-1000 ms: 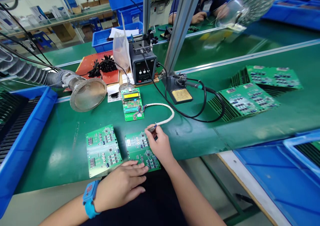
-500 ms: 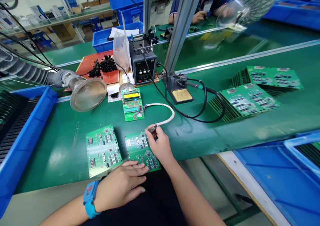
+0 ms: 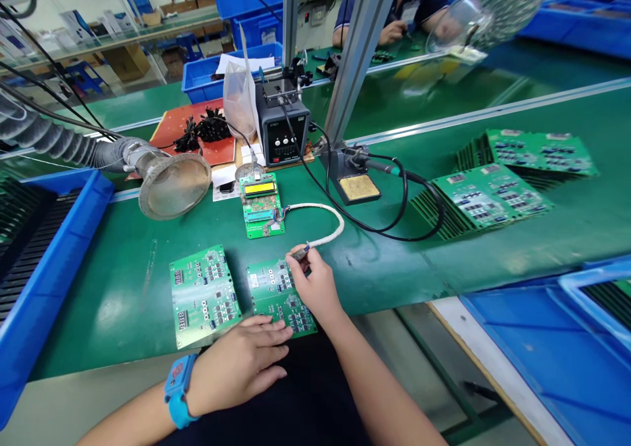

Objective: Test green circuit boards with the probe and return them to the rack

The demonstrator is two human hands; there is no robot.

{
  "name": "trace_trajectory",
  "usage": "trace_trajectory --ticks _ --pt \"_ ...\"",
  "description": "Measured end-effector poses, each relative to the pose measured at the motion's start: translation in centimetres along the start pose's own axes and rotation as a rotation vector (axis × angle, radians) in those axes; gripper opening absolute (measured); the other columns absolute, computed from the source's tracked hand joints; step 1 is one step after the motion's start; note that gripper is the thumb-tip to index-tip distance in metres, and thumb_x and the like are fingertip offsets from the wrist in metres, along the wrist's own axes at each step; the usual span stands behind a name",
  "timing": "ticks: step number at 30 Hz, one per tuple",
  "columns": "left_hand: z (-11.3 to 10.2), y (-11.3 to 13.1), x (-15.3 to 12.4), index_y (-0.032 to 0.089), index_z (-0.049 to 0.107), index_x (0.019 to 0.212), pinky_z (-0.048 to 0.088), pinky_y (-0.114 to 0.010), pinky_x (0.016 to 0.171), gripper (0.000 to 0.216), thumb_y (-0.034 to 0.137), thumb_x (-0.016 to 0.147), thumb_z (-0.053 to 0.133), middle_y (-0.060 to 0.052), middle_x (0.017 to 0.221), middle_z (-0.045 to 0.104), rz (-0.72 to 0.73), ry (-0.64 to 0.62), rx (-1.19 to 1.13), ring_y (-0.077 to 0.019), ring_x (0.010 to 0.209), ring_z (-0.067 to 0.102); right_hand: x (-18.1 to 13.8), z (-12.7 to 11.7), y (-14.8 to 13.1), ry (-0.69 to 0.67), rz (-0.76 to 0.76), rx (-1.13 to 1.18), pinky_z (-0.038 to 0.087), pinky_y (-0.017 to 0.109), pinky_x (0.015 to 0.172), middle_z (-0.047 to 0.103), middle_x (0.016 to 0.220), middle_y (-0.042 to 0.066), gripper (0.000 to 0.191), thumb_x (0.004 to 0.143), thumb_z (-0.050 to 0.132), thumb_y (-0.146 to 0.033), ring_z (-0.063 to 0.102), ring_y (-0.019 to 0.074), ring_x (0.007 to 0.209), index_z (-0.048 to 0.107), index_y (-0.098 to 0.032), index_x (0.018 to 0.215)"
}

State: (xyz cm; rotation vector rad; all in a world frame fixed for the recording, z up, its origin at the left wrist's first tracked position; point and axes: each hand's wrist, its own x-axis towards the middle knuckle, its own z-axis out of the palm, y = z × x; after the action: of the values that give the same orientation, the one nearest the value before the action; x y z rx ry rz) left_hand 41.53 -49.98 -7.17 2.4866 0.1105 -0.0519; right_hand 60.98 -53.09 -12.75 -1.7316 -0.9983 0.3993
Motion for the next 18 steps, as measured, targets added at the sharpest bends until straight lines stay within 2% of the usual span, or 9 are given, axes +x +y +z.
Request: trace_trajectory --ticks 7,14,18 --pt "-0.02 0.01 -0.07 0.016 0.065 0.113 0.033 -0.035 0.113 0.024 0.030 0.097 0.054 -0.006 0.133 0.058 -0.004 0.010 -0.009 -0.0209 0.125 0.053 0.14 -0.39 0.11 -0.035 0.049 0.067 0.050 0.029 0.067 0.071 0.087 0.006 0.021 0.086 0.058 -0.039 0.063 0.0174 0.070 0.061 -0.020 0.094" --pt "0.21 0.00 -0.15 0.017 0.065 0.111 0.033 -0.035 0.112 0.022 0.029 0.096 0.056 -0.005 0.133 0.059 0.001 0.036 -0.006 -0.0211 0.125 0.053 0.62 -0.38 -0.10 -0.052 0.008 -0.037 0.045 0.026 0.056 0.063 0.068 0.001 0.019 0.085 0.057 -0.038 0.054 0.0145 0.056 0.058 -0.019 0.089" --pt "0.44 -0.12 -0.19 0.016 0.066 0.109 0.034 -0.035 0.112 0.021 0.028 0.095 0.057 -0.005 0.132 0.059 0.008 0.058 0.002 -0.0213 0.124 0.054 0.42 -0.27 -0.04 -0.063 0.003 -0.008 0.047 0.027 0.061 0.065 0.076 0.003 0.019 0.087 0.055 -0.038 0.057 0.0158 0.063 0.058 -0.019 0.091"
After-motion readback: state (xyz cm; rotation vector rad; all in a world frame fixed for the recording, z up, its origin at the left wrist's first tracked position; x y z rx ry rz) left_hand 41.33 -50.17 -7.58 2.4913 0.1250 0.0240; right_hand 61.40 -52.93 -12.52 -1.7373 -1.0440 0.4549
